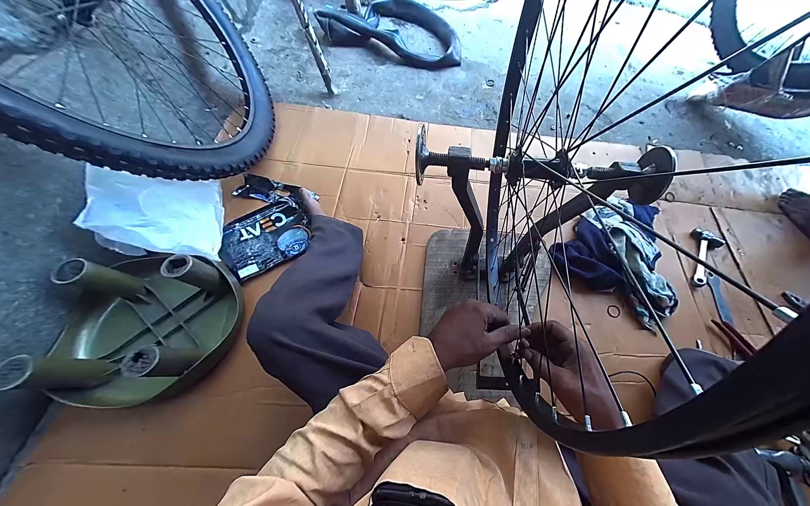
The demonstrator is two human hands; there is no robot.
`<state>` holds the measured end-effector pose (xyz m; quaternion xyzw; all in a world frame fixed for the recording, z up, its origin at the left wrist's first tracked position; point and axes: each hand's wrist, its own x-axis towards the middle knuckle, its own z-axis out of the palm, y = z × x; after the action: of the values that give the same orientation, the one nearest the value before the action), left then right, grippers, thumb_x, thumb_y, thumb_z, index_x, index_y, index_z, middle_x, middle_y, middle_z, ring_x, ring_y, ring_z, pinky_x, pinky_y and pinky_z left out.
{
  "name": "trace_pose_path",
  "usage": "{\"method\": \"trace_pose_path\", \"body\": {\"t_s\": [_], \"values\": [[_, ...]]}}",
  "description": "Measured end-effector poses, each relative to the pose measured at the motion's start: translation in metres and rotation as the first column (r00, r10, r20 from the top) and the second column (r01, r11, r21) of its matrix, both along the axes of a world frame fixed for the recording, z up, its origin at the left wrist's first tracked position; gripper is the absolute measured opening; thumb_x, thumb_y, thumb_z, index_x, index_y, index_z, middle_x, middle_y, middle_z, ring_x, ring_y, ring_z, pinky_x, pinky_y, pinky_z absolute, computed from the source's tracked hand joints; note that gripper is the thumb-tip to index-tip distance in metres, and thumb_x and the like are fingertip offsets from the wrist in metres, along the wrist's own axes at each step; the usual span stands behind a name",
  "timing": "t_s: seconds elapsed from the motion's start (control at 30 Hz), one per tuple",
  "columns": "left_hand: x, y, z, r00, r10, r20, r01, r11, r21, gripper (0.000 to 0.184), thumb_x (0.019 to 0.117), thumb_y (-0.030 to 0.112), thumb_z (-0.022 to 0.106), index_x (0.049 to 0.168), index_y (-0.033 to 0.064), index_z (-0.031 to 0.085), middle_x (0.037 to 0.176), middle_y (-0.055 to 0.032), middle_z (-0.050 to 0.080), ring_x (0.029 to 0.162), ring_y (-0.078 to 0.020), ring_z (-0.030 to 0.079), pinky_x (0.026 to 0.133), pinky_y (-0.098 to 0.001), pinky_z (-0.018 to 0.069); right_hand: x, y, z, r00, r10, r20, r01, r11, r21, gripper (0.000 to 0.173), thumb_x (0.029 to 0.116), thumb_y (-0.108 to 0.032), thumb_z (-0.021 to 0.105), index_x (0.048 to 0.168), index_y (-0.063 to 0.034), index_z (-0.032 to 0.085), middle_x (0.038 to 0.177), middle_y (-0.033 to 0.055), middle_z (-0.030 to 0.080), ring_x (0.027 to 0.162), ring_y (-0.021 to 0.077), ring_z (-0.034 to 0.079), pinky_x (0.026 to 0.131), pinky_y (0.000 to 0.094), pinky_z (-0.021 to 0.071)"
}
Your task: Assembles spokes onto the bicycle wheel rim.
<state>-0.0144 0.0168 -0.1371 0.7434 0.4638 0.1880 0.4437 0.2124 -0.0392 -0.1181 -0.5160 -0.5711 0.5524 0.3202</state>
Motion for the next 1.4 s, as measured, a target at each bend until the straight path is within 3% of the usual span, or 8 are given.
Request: {"method": "trace_pose_path", "body": {"t_s": [0.33,0.53,0.67,0.8,0.9,1.1,1.27,1.4], "values": [[-0.002,0.007,-0.003,0.979,-0.134,0.152,0.152,0.983,-0.108,0.039,0.1063,0.040,0.054,0.089,0.0108,0.074,0.075,0.0014,0.064,0.067,-0.0095,0.059,0.063,-0.0321,0.0503,-0.006,-0.001,0.002,0.999,-0.052,0.000,0.052,0.998,-0.027,0.037,0.0876,-0.011,0.078,0.122,-0.0138,0.064,0.087,0.0069,0.069,0.071,0.0173,0.066,0.064,0.0322,0.0579],[0.008,-0.004,-0.002,0.998,0.067,0.014,-0.067,0.997,-0.032,0.043,0.0915,0.051,0.073,0.068,0.0160,0.065,0.063,0.0036,0.057,0.057,-0.0117,0.055,0.054,-0.0370,0.0471,-0.006,0.002,0.002,0.998,-0.041,0.037,0.042,0.998,-0.039,0.037,0.0901,-0.013,0.071,0.126,-0.0158,0.063,0.092,0.0056,0.071,0.075,0.0166,0.068,0.066,0.0319,0.0579],[0.002,-0.006,-0.007,0.980,0.157,0.121,-0.150,0.987,-0.066,0.044,0.0974,0.051,0.065,0.074,0.0131,0.068,0.066,0.0016,0.059,0.058,-0.0124,0.056,0.055,-0.0361,0.0479,-0.001,0.003,0.002,0.997,-0.043,-0.066,0.036,0.994,-0.103,0.034,0.0890,-0.013,0.074,0.122,-0.0116,0.066,0.093,0.0099,0.071,0.078,0.0196,0.068,0.069,0.0324,0.0589],[-0.004,-0.001,-0.010,0.939,0.285,0.191,-0.276,0.958,-0.070,0.034,0.1023,0.047,0.058,0.110,0.0167,0.071,0.103,0.0000,0.065,0.074,-0.0129,0.059,0.066,-0.0347,0.0524,0.005,0.005,0.000,0.991,-0.114,-0.065,0.109,0.991,-0.077,0.028,0.0928,-0.007,0.070,0.120,-0.0084,0.067,0.098,0.0116,0.071,0.083,0.0215,0.069,0.075,0.0349,0.0603],[-0.003,-0.004,-0.005,0.949,0.205,0.240,-0.214,0.977,0.015,0.023,0.1018,0.033,0.062,0.106,0.0125,0.074,0.127,-0.0028,0.064,0.089,-0.0132,0.064,0.072,-0.0315,0.0551,0.007,0.007,0.002,0.986,-0.163,-0.043,0.160,0.985,-0.065,0.026,0.0937,-0.006,0.069,0.119,-0.0078,0.067,0.097,0.0107,0.072,0.082,0.0201,0.070,0.074,0.0331,0.0603],[-0.005,-0.010,0.014,0.924,0.124,0.362,-0.172,0.979,0.105,0.022,0.0999,0.027,0.066,0.091,0.0107,0.077,0.105,0.0000,0.069,0.076,-0.0078,0.060,0.064,-0.0237,0.0501,0.012,0.007,0.000,0.983,-0.174,-0.057,0.176,0.984,0.015,0.026,0.0928,-0.013,0.071,0.118,-0.0100,0.069,0.094,0.0103,0.071,0.079,0.0197,0.068,0.072,0.0334,0.0593],[-0.009,-0.012,0.029,0.846,-0.005,0.532,-0.083,0.986,0.141,0.026,0.1045,0.024,0.059,0.098,0.0038,0.074,0.087,-0.0013,0.068,0.074,-0.0079,0.062,0.066,-0.0233,0.0541,0.017,0.007,-0.007,0.977,-0.210,-0.042,0.212,0.977,0.038,0.025,0.0930,-0.013,0.070,0.118,-0.0089,0.068,0.098,0.0103,0.071,0.082,0.0205,0.069,0.074,0.0348,0.0602],[-0.005,-0.011,0.031,0.888,-0.100,0.449,0.046,0.990,0.130,0.031,0.1049,0.032,0.059,0.095,0.0082,0.077,0.085,0.0018,0.068,0.072,-0.0055,0.062,0.064,-0.0233,0.0542,0.015,0.007,-0.004,0.973,-0.225,-0.056,0.227,0.973,0.027,0.025,0.0908,-0.012,0.071,0.115,-0.0083,0.069,0.094,0.0118,0.071,0.078,0.0219,0.068,0.071,0.0353,0.0593]]}}
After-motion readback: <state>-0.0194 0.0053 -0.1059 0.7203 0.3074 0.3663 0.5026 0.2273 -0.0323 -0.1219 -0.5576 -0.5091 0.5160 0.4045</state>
